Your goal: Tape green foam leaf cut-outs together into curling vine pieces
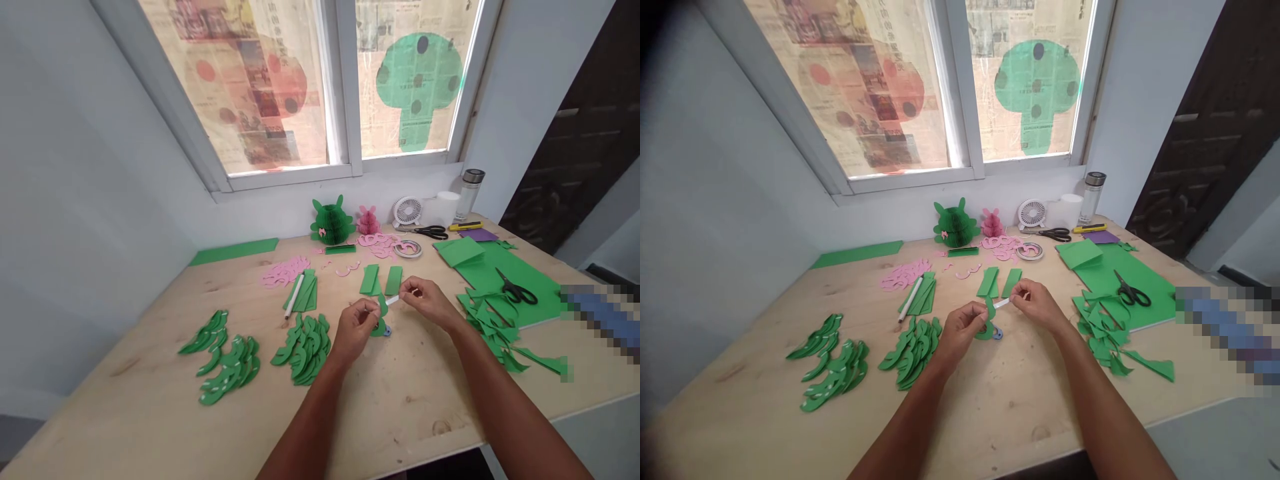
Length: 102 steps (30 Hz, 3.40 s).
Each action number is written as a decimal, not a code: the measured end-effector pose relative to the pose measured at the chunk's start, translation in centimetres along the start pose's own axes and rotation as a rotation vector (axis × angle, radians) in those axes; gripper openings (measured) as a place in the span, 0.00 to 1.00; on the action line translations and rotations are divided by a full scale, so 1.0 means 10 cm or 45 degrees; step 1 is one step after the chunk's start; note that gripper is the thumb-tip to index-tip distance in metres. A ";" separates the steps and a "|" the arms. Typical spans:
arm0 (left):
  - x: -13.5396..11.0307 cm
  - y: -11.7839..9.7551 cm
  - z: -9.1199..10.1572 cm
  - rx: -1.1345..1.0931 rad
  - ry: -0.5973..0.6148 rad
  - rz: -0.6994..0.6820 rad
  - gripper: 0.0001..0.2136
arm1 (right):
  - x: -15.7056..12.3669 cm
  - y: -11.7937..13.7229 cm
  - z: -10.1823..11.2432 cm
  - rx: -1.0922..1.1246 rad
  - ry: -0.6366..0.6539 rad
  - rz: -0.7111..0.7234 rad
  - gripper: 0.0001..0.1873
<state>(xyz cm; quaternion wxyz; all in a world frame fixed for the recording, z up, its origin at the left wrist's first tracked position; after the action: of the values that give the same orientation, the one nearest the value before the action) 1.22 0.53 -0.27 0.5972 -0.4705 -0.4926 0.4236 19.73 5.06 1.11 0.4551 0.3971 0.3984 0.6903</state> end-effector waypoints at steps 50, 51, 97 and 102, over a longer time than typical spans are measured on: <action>0.03 0.05 0.03 0.019 -0.396 0.054 0.09 | 0.01 0.02 -0.18 0.368 -0.195 -0.005 0.13; 0.03 0.05 0.03 0.018 -0.396 0.056 0.09 | 0.01 0.02 -0.18 0.393 -0.189 -0.003 0.13; 0.05 0.13 0.08 -0.270 -0.216 0.202 0.11 | -0.08 0.15 -0.32 0.544 0.054 0.051 0.12; 0.04 0.12 0.07 -0.253 -0.178 0.201 0.12 | -0.08 0.18 -0.34 0.390 0.066 0.072 0.10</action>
<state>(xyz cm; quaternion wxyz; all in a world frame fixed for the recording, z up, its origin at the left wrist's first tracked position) 0.57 1.30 -1.34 0.4766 -0.5338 -0.5341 0.4501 16.26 3.19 1.40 0.3590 0.4550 0.4994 0.6440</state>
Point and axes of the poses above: each hand's wrist, its own x-axis towards the middle knuckle, its own z-axis out of the back of the hand, y = z × x, the point moved 1 cm from there along x, towards the middle knuckle, and after that the axes turned 7 degrees about x, right-handed, at the moved point
